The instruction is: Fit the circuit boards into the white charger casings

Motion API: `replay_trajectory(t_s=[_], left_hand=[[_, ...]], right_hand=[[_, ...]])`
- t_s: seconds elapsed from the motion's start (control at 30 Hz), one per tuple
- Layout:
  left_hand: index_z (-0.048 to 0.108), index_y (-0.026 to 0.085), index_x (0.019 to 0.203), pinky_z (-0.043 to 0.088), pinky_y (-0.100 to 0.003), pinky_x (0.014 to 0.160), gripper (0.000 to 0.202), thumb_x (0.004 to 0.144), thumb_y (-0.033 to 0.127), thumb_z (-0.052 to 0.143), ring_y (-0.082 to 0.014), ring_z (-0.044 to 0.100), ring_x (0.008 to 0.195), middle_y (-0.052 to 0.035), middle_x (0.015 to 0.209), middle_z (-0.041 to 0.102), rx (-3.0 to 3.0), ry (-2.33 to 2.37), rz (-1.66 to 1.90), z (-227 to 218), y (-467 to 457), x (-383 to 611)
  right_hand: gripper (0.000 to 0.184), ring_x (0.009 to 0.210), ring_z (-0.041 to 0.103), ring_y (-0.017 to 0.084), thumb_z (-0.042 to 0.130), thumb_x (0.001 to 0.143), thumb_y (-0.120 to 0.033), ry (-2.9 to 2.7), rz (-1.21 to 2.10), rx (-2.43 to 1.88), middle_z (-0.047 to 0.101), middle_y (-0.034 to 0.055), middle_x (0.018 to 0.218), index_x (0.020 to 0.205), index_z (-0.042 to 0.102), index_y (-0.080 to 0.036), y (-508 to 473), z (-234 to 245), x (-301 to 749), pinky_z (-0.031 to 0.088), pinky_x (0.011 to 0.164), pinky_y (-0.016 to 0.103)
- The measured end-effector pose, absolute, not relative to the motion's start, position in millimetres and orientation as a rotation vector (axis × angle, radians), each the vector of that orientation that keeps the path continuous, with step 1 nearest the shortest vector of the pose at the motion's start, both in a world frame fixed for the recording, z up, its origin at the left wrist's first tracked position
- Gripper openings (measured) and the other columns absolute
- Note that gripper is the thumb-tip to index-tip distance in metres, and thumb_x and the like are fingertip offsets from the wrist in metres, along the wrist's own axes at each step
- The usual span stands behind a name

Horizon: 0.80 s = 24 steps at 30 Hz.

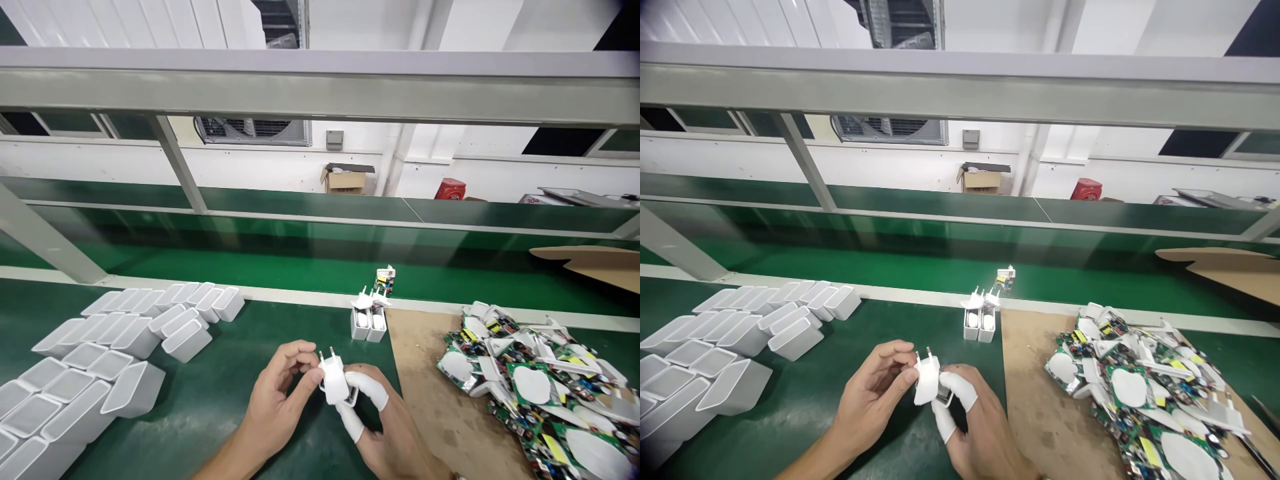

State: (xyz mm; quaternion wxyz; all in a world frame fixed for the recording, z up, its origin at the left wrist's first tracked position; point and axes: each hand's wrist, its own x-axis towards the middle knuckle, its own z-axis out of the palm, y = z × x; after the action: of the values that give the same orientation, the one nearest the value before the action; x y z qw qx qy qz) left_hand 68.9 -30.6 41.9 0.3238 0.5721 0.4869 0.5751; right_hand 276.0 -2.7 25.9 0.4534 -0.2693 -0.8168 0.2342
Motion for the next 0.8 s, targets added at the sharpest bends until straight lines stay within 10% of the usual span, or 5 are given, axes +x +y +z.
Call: replay_trajectory(t_s=[0.23,0.5,0.8], left_hand=[[0.061,0.024,0.126,0.062,-0.027,0.078,0.026,0.103,0.036,0.066,-0.0163,0.071,0.083,-0.0028,0.094,0.071,1.566,1.283,1.456,42.2,-28.0,66.1],[0.025,0.038,0.164,0.062,-0.051,0.096,0.137,0.054,0.039,0.106,-0.031,0.07,0.105,-0.0116,0.137,0.061,1.801,1.403,1.092,28.7,-31.6,67.9],[0.026,0.027,0.162,0.052,-0.05,0.106,0.091,0.085,0.029,0.075,-0.0277,0.07,0.107,-0.0101,0.133,0.065,1.685,1.571,1.136,33.9,9.2,61.9]], right_hand=[[0.047,0.115,0.068,0.022,0.056,0.097,-0.006,-2.036,0.58,-0.713,0.067,0.0098,0.124,0.138,0.048,-0.028,-1.0,23.8,276.4,0.059,0.098,0.037],[0.027,0.102,0.072,0.023,0.058,0.101,-0.017,-2.101,0.483,-0.761,0.069,0.0089,0.119,0.126,0.063,-0.027,2.8,27.4,281.3,0.063,0.088,0.035],[0.025,0.095,0.073,0.02,0.049,0.106,-0.021,-2.046,0.448,-0.829,0.072,0.0076,0.114,0.127,0.062,-0.026,4.0,40.9,283.8,0.062,0.085,0.03]])
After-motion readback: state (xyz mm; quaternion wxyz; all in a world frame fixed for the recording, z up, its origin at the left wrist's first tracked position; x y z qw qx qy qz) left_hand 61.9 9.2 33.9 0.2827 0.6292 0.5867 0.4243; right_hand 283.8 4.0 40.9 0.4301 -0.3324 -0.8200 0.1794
